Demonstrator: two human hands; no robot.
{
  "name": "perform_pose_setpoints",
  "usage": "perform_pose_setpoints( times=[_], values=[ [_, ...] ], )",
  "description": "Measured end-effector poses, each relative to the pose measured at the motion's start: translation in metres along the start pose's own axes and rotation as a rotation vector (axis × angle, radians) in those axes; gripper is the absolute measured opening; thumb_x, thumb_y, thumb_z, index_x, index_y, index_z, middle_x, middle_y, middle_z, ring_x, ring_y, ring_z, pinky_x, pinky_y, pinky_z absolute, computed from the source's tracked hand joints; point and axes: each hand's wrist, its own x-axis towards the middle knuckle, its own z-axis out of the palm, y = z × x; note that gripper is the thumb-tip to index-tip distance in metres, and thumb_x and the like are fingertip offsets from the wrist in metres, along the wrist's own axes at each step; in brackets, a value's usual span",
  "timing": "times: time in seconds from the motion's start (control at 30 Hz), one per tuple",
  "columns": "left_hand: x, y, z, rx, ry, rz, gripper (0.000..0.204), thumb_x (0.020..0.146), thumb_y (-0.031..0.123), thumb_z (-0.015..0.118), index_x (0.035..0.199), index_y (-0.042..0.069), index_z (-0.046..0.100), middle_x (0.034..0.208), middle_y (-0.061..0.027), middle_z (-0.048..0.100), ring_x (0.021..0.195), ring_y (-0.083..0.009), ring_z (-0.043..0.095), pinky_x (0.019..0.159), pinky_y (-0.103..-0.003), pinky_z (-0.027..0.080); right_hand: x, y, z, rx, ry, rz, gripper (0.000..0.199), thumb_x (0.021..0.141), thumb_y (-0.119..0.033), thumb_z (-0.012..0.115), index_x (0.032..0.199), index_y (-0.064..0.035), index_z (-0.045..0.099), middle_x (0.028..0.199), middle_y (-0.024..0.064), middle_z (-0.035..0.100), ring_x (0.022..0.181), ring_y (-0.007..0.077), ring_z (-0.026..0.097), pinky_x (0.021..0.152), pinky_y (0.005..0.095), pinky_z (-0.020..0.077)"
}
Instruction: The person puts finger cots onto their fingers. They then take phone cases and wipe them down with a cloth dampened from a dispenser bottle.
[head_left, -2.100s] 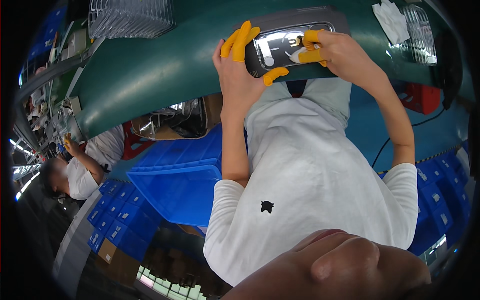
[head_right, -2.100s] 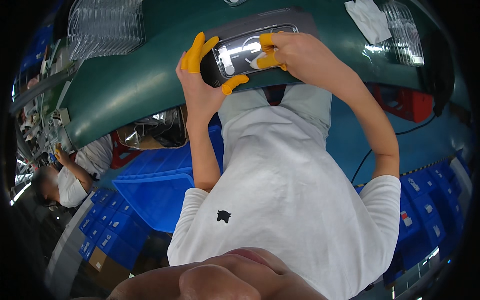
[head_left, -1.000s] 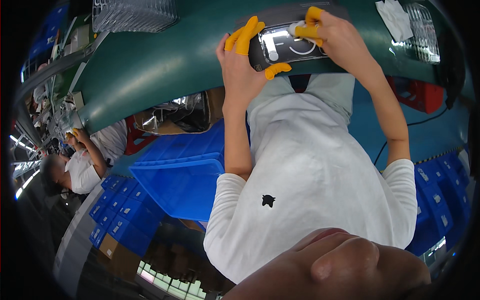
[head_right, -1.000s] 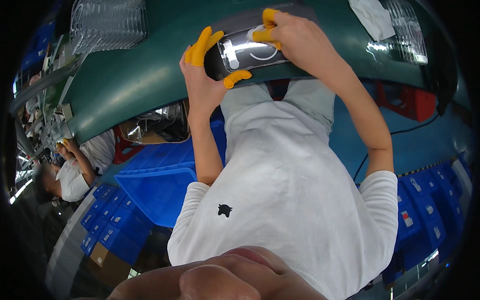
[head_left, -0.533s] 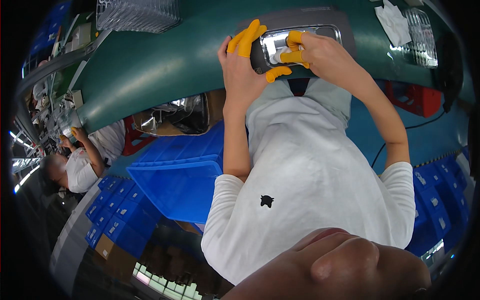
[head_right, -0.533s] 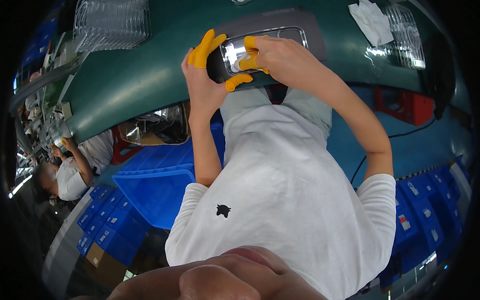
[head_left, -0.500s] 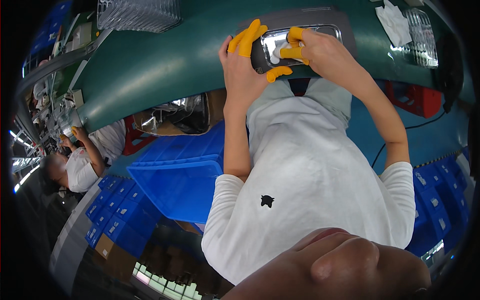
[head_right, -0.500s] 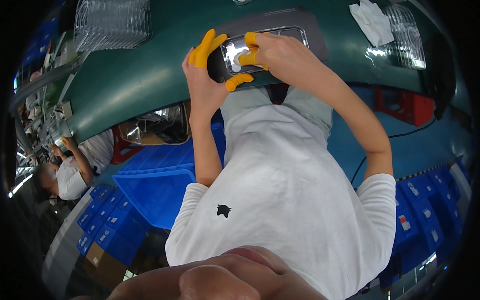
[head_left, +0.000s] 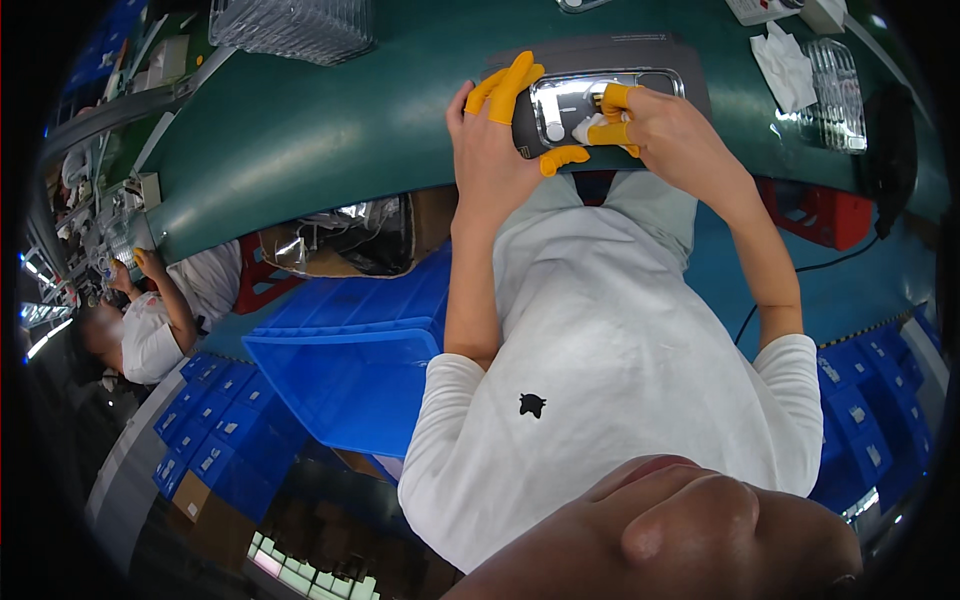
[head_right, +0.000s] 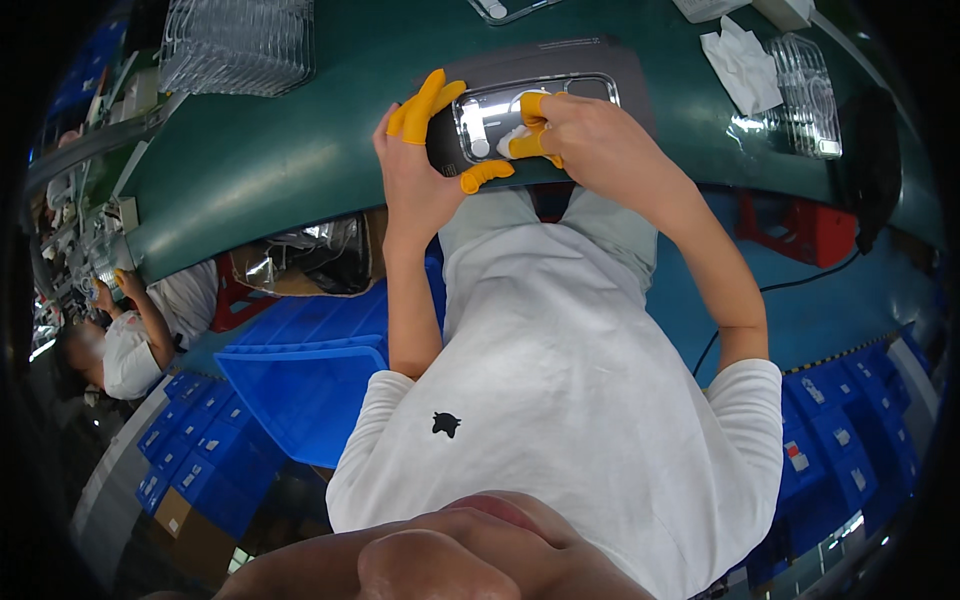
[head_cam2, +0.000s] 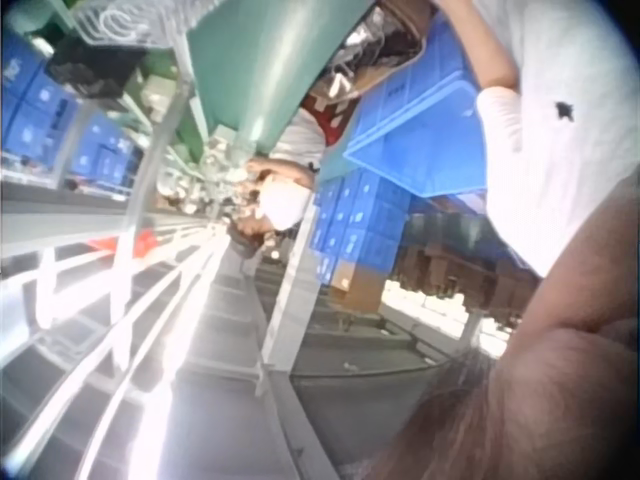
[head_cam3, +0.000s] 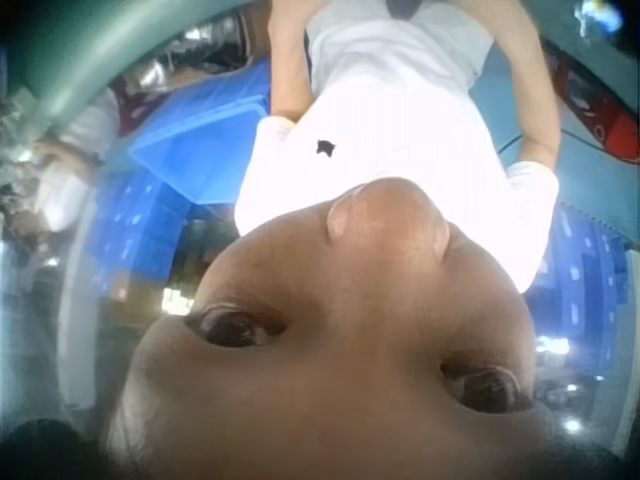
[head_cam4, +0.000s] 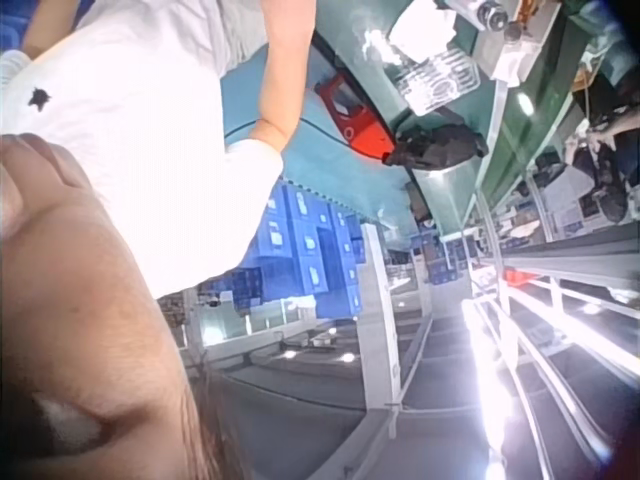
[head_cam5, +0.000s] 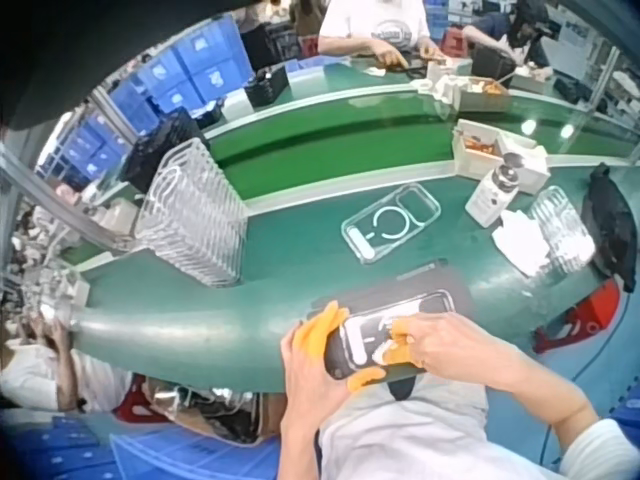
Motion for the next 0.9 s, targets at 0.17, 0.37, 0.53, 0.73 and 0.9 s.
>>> perform_pose_setpoints(
  times=[0.17, 0.37, 0.53, 0.73, 0.9],
  values=[
    [0.001, 0.001, 0.001, 0.020, -0.016, 0.014, 0.101, 0.059, 0.046, 0.092, 0.142, 0.007, 0.049, 0.127, -0.0022, 0.068, 0.119, -0.0256, 0.058, 0.115, -0.050, 0.027, 0.019, -0.008, 0.010, 0.056, 0.161, 0.006, 0.037, 0.077, 0.006, 0.066, 0.108, -0.0105, 0.077, 0.110, 0.0097, 0.065, 0.091, 0.0292, 0.064, 0.080, 0.0374, 0.0541],
    [0.000, 0.001, 0.000, -0.002, -0.006, 0.000, 0.102, 0.058, 0.046, 0.092, 0.142, 0.007, 0.049, 0.126, -0.0028, 0.068, 0.120, -0.0260, 0.058, 0.115, -0.049, 0.028, 0.012, 0.007, -0.006, -0.132, 0.236, 0.119, 0.026, 0.075, -0.005, 0.074, 0.100, -0.0070, 0.079, 0.105, 0.0099, 0.068, 0.090, 0.0269, 0.068, 0.080, 0.0352, 0.0567],
    [0.000, 0.002, -0.001, 0.022, -0.010, 0.001, 0.102, 0.059, 0.047, 0.092, 0.142, 0.006, 0.049, 0.127, -0.0027, 0.067, 0.122, -0.0259, 0.057, 0.114, -0.050, 0.028, -0.005, 0.008, -0.019, -0.057, 0.032, 0.089, 0.025, 0.075, 0.000, 0.073, 0.099, -0.0057, 0.079, 0.100, 0.0104, 0.067, 0.088, 0.0275, 0.067, 0.079, 0.0370, 0.0563],
    [0.002, 0.006, -0.003, 0.011, -0.031, -0.015, 0.096, 0.060, 0.046, 0.091, 0.139, 0.007, 0.053, 0.130, -0.0024, 0.066, 0.121, -0.0255, 0.057, 0.115, -0.049, 0.027, 0.013, -0.004, 0.008, 0.053, 0.045, -0.060, 0.025, 0.076, 0.001, 0.069, 0.098, -0.0061, 0.078, 0.100, 0.0112, 0.066, 0.090, 0.0276, 0.066, 0.077, 0.0369, 0.0559],
    [0.000, 0.003, -0.002, -0.013, -0.029, -0.039, 0.094, 0.059, 0.045, 0.092, 0.137, 0.008, 0.054, 0.134, -0.0027, 0.064, 0.121, -0.0254, 0.057, 0.115, -0.049, 0.027, 0.025, -0.009, 0.000, -0.020, 0.174, 0.038, 0.031, 0.077, 0.001, 0.068, 0.103, -0.0110, 0.078, 0.100, 0.0092, 0.064, 0.090, 0.0261, 0.066, 0.076, 0.0360, 0.0556]
  ],
)
